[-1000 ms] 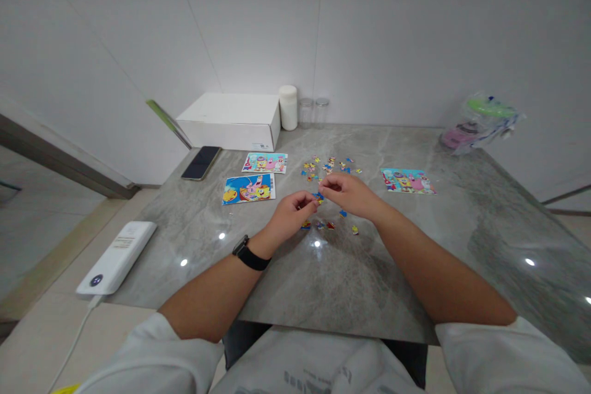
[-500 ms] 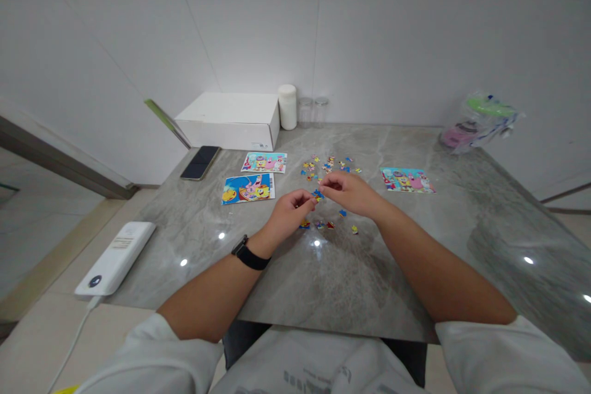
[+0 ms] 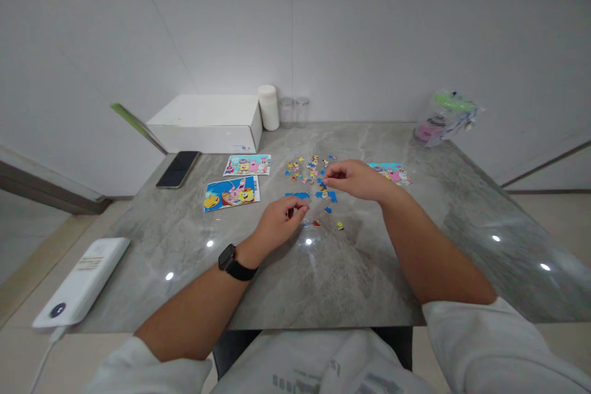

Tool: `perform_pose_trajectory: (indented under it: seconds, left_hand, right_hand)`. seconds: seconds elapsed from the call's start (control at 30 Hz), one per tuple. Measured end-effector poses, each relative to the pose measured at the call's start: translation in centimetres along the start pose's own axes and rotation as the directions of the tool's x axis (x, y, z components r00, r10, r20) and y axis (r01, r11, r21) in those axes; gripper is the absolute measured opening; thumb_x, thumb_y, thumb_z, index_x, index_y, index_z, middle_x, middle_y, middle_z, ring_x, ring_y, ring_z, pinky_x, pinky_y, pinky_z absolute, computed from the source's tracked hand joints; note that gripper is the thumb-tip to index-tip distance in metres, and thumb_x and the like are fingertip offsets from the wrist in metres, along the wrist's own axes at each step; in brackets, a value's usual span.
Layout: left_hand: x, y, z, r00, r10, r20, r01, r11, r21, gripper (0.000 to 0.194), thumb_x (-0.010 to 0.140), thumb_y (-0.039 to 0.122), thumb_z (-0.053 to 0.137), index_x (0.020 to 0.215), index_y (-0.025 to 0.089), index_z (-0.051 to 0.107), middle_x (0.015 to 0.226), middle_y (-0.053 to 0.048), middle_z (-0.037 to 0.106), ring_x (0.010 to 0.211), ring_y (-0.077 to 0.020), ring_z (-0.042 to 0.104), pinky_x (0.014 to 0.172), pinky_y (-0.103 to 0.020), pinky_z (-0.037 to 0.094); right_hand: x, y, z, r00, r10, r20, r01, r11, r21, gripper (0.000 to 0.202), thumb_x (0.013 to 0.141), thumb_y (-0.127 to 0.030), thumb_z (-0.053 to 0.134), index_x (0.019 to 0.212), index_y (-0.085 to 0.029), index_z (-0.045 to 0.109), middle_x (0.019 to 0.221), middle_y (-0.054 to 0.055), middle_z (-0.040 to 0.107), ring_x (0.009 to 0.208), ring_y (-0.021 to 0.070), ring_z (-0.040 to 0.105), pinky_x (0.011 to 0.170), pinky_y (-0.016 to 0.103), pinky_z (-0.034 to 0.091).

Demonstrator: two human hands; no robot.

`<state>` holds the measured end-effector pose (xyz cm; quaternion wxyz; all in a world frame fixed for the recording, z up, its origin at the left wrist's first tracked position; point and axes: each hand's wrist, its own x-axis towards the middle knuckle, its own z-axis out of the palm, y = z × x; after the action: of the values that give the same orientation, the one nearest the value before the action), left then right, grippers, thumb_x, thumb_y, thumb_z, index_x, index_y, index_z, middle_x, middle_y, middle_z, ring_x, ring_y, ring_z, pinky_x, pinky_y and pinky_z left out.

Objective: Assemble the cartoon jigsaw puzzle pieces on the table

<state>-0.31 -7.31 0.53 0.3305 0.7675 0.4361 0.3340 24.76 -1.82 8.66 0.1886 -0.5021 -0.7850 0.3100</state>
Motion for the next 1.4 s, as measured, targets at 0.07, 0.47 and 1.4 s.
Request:
perform_pose_trajectory:
  seconds: [0.07,0.47,1.4]
  left_hand:
    - [-0.2,0.2,0.0,0.994,0.099,0.049,-0.104,0.990,0.097,0.022,0.101,0.032,0.058,0.098,0.021,0.077,0.093,-0.005,0.076,0.085,-0.0197,0.066,0.082,-0.033,0.049]
    - [-0.3,0.5,0.1,0.964,0.200,0.176,-0.227,0.963,0.147,0.019,0.101,0.025,0.057,0.101,0.023,0.076,0.098,-0.005,0.078,0.095,-0.0221,0.070,0.090,-0.036,0.051]
    - [1.2,4.1,3.3,0.884,0.279,0.375,-0.441,0.764,0.471,0.039,0.101,0.038,0.064,0.135,0.018,0.066,0.136,-0.017,0.066,0.126,-0.0354,0.059,0.107,-0.052,0.046]
  right_hand:
    - [-0.4,0.8,-1.0,0.999,0.041,0.011,-0.040,0.994,-0.101,0.021,0.088,-0.037,0.064,0.082,-0.021,0.075,0.070,-0.001,0.068,0.066,0.0154,0.058,0.063,0.028,0.038]
    - [0.7,4.9,0.0,0.907,0.313,0.283,-0.236,0.932,-0.273,0.016,0.077,-0.022,0.072,0.062,-0.023,0.075,0.069,0.004,0.078,0.061,0.0182,0.068,0.061,0.029,0.045]
    - [-3.3,9.3,3.2,0.981,0.180,-0.076,-0.183,0.982,-0.040,0.024,0.088,-0.039,0.061,0.082,-0.019,0.072,0.071,0.001,0.069,0.067,0.0169,0.059,0.063,0.028,0.041]
